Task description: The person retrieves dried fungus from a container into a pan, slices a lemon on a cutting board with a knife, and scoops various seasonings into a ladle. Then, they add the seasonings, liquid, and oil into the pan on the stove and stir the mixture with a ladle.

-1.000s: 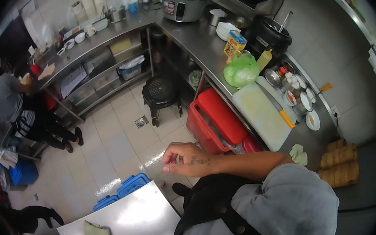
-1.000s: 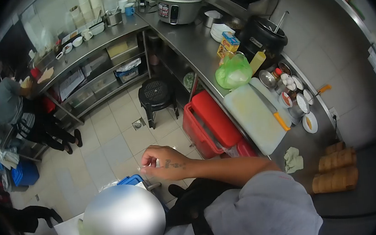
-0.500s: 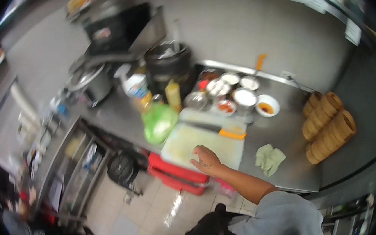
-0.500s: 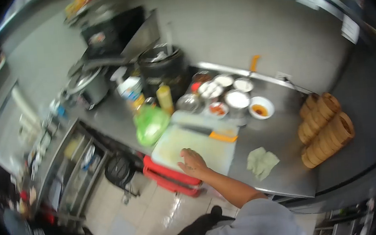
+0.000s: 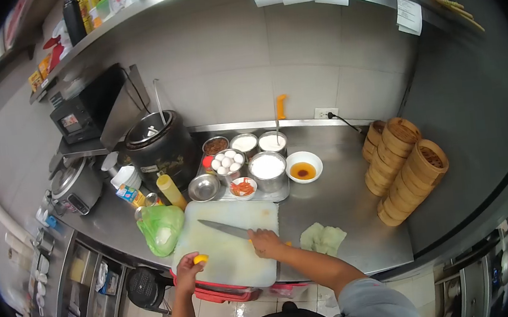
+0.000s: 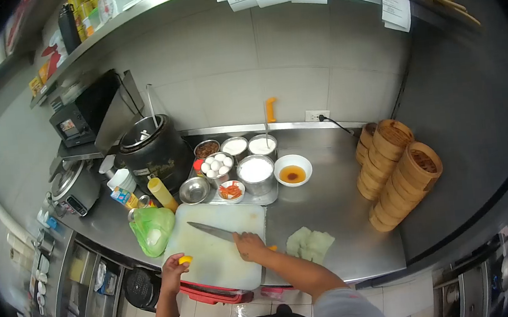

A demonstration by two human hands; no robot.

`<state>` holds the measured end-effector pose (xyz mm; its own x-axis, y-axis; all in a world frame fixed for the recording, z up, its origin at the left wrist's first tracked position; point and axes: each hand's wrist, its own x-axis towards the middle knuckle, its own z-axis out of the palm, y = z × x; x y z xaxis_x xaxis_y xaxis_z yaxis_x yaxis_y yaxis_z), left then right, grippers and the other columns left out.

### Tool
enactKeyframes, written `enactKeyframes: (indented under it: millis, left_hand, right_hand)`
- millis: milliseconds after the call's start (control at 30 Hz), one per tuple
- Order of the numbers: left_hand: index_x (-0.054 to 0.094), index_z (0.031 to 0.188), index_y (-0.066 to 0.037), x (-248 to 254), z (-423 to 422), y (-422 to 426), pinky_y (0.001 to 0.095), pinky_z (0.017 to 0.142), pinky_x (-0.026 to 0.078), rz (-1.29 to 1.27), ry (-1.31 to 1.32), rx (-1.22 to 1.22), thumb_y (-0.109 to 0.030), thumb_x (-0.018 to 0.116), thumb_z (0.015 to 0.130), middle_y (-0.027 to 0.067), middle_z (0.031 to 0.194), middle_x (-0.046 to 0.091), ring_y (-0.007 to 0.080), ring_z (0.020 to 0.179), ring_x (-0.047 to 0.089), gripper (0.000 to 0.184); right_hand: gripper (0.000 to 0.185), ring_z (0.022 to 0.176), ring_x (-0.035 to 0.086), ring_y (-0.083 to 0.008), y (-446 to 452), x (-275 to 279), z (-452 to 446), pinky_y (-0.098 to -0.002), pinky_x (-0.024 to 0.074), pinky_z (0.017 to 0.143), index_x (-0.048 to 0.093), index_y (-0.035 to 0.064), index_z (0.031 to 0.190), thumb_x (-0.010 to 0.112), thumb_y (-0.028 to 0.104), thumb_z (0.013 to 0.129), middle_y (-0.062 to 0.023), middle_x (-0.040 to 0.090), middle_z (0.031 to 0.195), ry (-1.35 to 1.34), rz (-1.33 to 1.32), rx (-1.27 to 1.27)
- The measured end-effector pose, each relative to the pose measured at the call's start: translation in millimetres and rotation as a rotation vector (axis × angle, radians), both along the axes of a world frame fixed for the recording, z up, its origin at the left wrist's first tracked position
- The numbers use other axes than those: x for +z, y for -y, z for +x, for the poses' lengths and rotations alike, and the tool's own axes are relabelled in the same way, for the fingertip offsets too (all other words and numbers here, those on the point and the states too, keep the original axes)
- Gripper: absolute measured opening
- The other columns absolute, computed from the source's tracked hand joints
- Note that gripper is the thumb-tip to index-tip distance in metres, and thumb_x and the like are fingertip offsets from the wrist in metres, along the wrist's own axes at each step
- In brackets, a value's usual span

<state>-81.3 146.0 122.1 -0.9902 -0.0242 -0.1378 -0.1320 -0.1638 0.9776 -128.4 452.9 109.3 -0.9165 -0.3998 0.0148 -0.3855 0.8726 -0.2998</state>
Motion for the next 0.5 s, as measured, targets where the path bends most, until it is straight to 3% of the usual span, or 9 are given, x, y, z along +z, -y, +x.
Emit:
enactKeyframes:
  millis: [67, 100, 167, 233, 267, 300, 367, 500]
  left_hand:
    - [0.058, 0.111, -0.004, -17.2, -15.1, -10.8, 0.0308, 0.075, 0.052, -0.265, -0.124, -0.151, -0.011, 0.072, 0.079, 0.0083, 0.104, 0.065, 0.0172, 0.088, 0.062, 0.036]
    - [0.058, 0.111, -0.004, -35.9, -30.6, -14.8, 0.0308, 0.075, 0.052, -0.261, -0.114, -0.167, -0.011, 0.072, 0.079, 0.0083, 0.104, 0.065, 0.0172, 0.088, 0.062, 0.036]
    - [0.059, 0.108, -0.002, -76.8, -42.8, -11.1, 0.0324, 0.082, 0.051, -0.583, -0.366, -0.272, -0.015, 0.077, 0.075, 0.0087, 0.100, 0.065, 0.0201, 0.092, 0.062, 0.040]
    - [0.060, 0.107, -0.002, -50.7, -44.3, -34.5, 0.0324, 0.085, 0.050, -1.060, -0.614, -0.356, -0.015, 0.081, 0.071, 0.0106, 0.098, 0.063, 0.0236, 0.094, 0.062, 0.043]
    - [0.059, 0.107, -0.003, -45.5, -42.7, -44.6, 0.0329, 0.085, 0.050, -0.842, -0.643, -0.362, -0.013, 0.081, 0.069, 0.0126, 0.098, 0.062, 0.0267, 0.095, 0.062, 0.045]
    - [0.058, 0.107, -0.002, -39.2, -42.8, -59.1, 0.0344, 0.085, 0.050, -0.587, -0.643, -0.391, -0.012, 0.081, 0.068, 0.0136, 0.102, 0.061, 0.0270, 0.096, 0.061, 0.046]
    - [0.058, 0.107, -0.003, -37.1, -44.4, -81.1, 0.0364, 0.087, 0.049, -0.615, -0.624, -0.510, -0.011, 0.081, 0.067, 0.0146, 0.104, 0.061, 0.0296, 0.098, 0.061, 0.047]
    - [0.058, 0.108, -0.003, -41.8, -43.4, -97.3, 0.0371, 0.088, 0.048, -0.712, -0.668, -0.768, -0.010, 0.080, 0.068, 0.0156, 0.110, 0.059, 0.0317, 0.100, 0.059, 0.046]
  right_hand:
    - [0.043, 0.087, 0.061, -0.0408, -11.6, -11.1, 24.7, -0.0498, 0.0480, 0.078, 0.041, -0.0003, 0.117, 0.052, 0.019, 0.079, -0.0228, 0.060, 0.094, 0.129, -0.096, -0.108]
    - [0.043, 0.087, 0.061, -0.0408, -19.9, -8.0, 34.4, -0.0498, 0.0480, 0.078, 0.041, -0.0003, 0.117, 0.052, 0.019, 0.079, -0.0228, 0.060, 0.094, 0.141, -0.094, -0.122]
    - [0.036, 0.087, 0.061, -0.0410, -29.7, 2.3, 66.2, -0.0503, 0.0472, 0.078, 0.044, 0.0040, 0.115, 0.049, 0.024, 0.086, -0.0230, 0.061, 0.091, 0.402, -0.303, -0.333]
    - [0.039, 0.091, 0.061, -0.0411, -43.5, -51.4, 85.7, -0.0471, 0.0468, 0.081, 0.049, 0.0059, 0.113, 0.044, 0.039, 0.093, -0.0264, 0.063, 0.092, 0.352, -0.443, -0.476]
    - [0.038, 0.074, 0.063, -0.0327, -38.4, -14.8, 104.6, -0.0424, 0.0496, 0.067, 0.053, 0.0069, 0.105, 0.044, 0.042, 0.094, -0.0182, 0.063, 0.081, 0.365, -0.592, -0.542]
    - [0.029, 0.056, 0.057, -0.0206, -30.9, 4.3, 121.0, -0.0337, 0.0472, 0.050, 0.055, 0.0069, 0.099, 0.047, 0.034, 0.094, -0.0094, 0.058, 0.070, 0.476, -0.915, -0.704]
    - [0.022, 0.045, 0.050, -0.0126, -23.1, 11.3, 146.2, -0.0271, 0.0419, 0.040, 0.054, 0.0077, 0.098, 0.049, 0.029, 0.094, -0.0037, 0.052, 0.065, 0.457, -1.280, -0.757]
    - [0.028, 0.042, 0.047, -0.0133, 7.3, 8.4, 194.6, -0.0275, 0.0419, 0.039, 0.053, 0.0063, 0.098, 0.050, 0.034, 0.095, -0.0046, 0.052, 0.064, 0.466, -1.516, -0.947]
